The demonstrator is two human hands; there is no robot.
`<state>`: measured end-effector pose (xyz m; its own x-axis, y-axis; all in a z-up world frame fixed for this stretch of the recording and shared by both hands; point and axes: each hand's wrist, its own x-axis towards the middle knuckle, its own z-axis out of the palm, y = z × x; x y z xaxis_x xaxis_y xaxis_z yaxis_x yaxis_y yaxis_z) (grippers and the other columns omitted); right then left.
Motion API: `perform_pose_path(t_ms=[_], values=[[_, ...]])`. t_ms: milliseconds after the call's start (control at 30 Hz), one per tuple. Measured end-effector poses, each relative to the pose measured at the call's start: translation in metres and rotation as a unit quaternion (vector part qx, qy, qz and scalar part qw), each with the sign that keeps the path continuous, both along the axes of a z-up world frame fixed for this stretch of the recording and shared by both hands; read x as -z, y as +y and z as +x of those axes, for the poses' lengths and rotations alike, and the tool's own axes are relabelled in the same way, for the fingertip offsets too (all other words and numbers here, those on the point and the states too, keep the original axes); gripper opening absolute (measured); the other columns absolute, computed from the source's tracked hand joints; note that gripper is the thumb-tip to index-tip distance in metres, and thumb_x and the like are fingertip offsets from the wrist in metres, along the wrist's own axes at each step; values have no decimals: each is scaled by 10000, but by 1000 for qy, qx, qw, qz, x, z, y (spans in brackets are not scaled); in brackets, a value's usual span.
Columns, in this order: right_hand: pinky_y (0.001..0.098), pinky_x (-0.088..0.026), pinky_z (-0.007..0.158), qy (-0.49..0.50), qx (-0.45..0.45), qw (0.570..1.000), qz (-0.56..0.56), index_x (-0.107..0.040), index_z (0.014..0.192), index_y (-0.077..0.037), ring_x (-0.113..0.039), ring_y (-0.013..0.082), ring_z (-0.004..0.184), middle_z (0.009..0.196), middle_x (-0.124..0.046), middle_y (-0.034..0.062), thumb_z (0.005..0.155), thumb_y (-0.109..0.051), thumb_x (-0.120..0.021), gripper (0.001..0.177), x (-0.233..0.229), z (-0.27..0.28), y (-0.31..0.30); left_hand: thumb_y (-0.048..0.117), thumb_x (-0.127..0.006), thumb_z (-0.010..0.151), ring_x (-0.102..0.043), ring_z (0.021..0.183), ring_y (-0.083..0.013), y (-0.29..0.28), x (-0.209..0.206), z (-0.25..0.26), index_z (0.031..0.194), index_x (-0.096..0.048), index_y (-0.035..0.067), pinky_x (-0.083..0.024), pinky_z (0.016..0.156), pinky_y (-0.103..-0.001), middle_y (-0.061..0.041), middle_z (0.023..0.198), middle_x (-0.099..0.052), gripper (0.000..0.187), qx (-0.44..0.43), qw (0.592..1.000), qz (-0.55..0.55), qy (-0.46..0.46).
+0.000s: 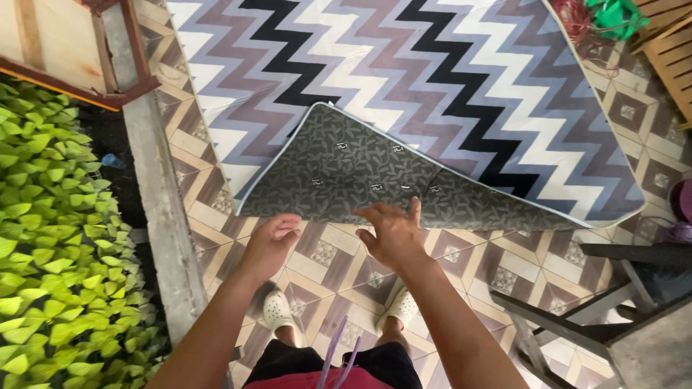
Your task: The person mops a tiled floor with a string mop, then moves a patterned mat and a cardboard box to clear the area. They unfold the mat, smooth it out on the floor, and adjust its position to fit the space.
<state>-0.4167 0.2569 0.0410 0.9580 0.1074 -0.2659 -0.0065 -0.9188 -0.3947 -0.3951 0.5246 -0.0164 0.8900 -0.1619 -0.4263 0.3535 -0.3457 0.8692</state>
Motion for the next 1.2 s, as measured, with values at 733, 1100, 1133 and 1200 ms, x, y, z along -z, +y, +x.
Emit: perform_pose_path(t_ms=[733,1100,1133,1200], values=[[695,-110,1190,67,-62,995,37,-648,1296,-283,-584,233,1232,1251,-652,16,911,-335,-684,390,37,14,100,112,-651,920,-707,1064,-179,107,14,13,1207,-654,49,-548,842,-310,-96,1152,-735,294,-5,994,103,33],[692,-93,1183,104,-67,992,36,-649,1307,-271,-570,238,1252,1234,-658,18,932,-323,-664,380,129,20,108,159,-700,938,-686,1054,-180,103,78,9,1233,-670,111,-542,839,-320,-95,1221,-725,301,62,980,187,-11],[697,-94,1172,98,-71,992,32,-651,1304,-270,-572,241,1248,1244,-655,22,928,-321,-666,380,138,23,109,165,-702,933,-687,1002,-180,104,85,10,1232,-674,122,-534,811,-325,-80,1222,-731,304,58,979,197,8],[701,-93,1166,91,-80,992,22,-653,1304,-272,-578,241,1241,1248,-655,25,926,-318,-671,382,154,33,114,170,-704,927,-677,907,-204,108,97,16,1238,-673,138,-525,778,-327,-56,1227,-734,314,47,976,210,33]])
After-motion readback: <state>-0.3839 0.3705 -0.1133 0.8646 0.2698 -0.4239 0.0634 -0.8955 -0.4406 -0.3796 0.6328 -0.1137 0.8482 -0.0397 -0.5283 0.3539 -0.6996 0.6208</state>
